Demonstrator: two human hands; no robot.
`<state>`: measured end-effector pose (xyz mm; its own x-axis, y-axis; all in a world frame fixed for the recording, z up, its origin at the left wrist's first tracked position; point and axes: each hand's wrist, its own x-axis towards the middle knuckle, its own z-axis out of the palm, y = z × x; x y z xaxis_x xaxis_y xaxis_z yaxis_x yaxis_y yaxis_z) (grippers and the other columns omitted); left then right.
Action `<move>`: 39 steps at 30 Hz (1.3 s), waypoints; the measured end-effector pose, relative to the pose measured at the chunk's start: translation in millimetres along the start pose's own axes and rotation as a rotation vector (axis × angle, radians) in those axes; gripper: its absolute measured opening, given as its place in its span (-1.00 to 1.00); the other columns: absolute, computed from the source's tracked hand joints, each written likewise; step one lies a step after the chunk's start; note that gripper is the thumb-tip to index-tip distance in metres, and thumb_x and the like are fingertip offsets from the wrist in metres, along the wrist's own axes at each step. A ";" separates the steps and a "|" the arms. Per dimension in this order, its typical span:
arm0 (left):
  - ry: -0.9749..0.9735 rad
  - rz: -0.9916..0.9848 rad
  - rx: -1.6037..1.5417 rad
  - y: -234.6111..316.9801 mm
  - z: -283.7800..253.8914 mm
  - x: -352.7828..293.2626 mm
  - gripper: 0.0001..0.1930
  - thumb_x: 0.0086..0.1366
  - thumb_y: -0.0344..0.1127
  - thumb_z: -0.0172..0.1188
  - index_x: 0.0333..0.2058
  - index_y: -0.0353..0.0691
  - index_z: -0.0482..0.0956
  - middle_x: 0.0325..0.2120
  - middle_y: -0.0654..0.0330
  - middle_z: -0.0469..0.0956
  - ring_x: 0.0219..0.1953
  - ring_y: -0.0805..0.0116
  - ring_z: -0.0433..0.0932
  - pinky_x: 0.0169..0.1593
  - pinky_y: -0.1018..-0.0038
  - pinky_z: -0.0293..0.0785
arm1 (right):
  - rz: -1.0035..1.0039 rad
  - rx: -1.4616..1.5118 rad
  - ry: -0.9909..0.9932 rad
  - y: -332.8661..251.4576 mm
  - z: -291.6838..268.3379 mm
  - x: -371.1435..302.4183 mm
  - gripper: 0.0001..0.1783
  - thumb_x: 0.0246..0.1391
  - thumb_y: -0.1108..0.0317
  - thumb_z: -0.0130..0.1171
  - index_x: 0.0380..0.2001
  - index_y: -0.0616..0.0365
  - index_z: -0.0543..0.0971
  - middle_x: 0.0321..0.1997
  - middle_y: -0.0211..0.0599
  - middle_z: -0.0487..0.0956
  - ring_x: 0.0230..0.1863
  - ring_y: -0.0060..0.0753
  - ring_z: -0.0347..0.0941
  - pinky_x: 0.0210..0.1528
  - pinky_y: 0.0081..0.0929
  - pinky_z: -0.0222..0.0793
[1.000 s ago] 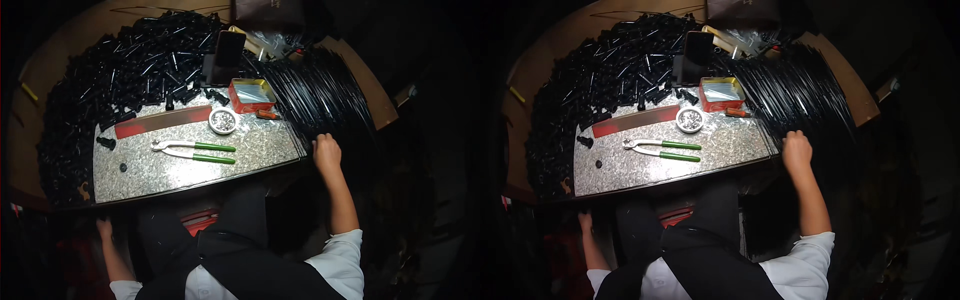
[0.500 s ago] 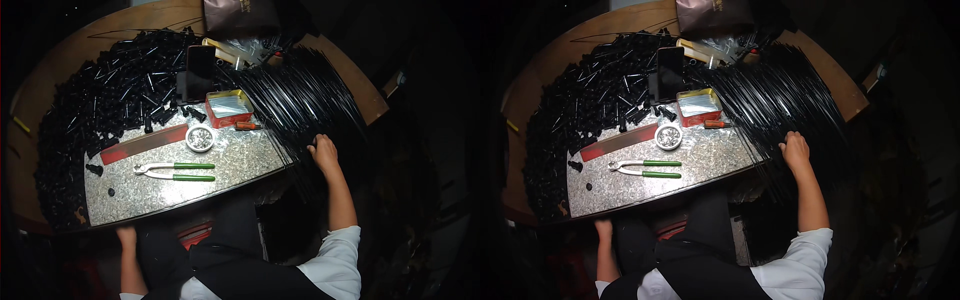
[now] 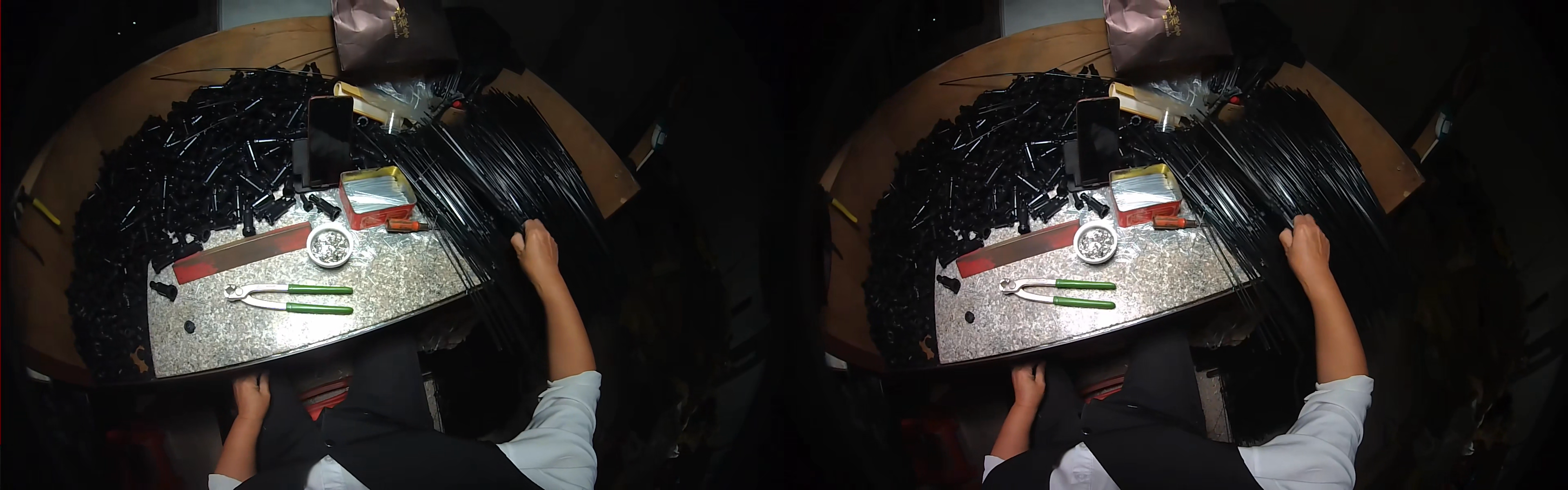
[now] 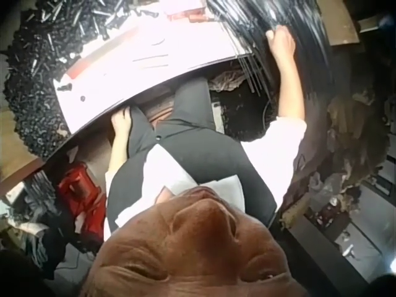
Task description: Assembling black wire bundles into connectors using pliers and a measurement guide.
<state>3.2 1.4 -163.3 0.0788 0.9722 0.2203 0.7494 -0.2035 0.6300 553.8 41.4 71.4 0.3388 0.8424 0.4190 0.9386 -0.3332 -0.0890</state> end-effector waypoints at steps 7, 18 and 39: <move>0.000 0.087 0.043 -7.4 -3.1 -5.0 -0.88 0.07 -0.36 0.22 -0.43 -0.24 0.65 -0.42 -0.07 0.58 -0.32 -0.12 0.53 -0.17 0.12 0.42 | -0.068 0.034 0.028 -12.5 -27.0 37.8 -0.68 0.06 0.25 0.19 -0.54 0.33 0.48 -0.38 0.05 0.53 -0.29 0.11 0.49 -0.23 -0.09 0.40; 0.003 0.054 0.028 -10.4 -8.5 -7.3 -0.88 0.06 -0.36 0.21 -0.41 -0.24 0.65 -0.39 -0.05 0.58 -0.28 -0.10 0.52 -0.10 0.14 0.39 | -0.150 -0.354 -0.268 -54.9 -129.3 82.3 -0.73 0.05 0.26 0.21 -0.36 0.28 0.48 -0.27 0.00 0.56 -0.14 0.01 0.49 -0.10 -0.18 0.41; 0.032 0.065 0.099 -5.0 -21.6 -12.3 -0.87 0.06 -0.31 0.22 -0.46 -0.22 0.64 -0.43 -0.02 0.57 -0.30 -0.07 0.50 -0.12 0.12 0.35 | 0.178 0.047 -0.219 -23.0 -123.3 135.8 -0.76 0.13 0.38 0.13 -0.25 0.40 0.52 -0.44 -0.02 0.58 -0.41 -0.24 0.55 -0.32 -0.32 0.47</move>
<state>-15.7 -12.0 -153.0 0.1098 0.9527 0.2833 0.8046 -0.2525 0.5375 570.2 111.3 241.8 0.4997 0.8455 0.1880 0.8633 -0.4686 -0.1872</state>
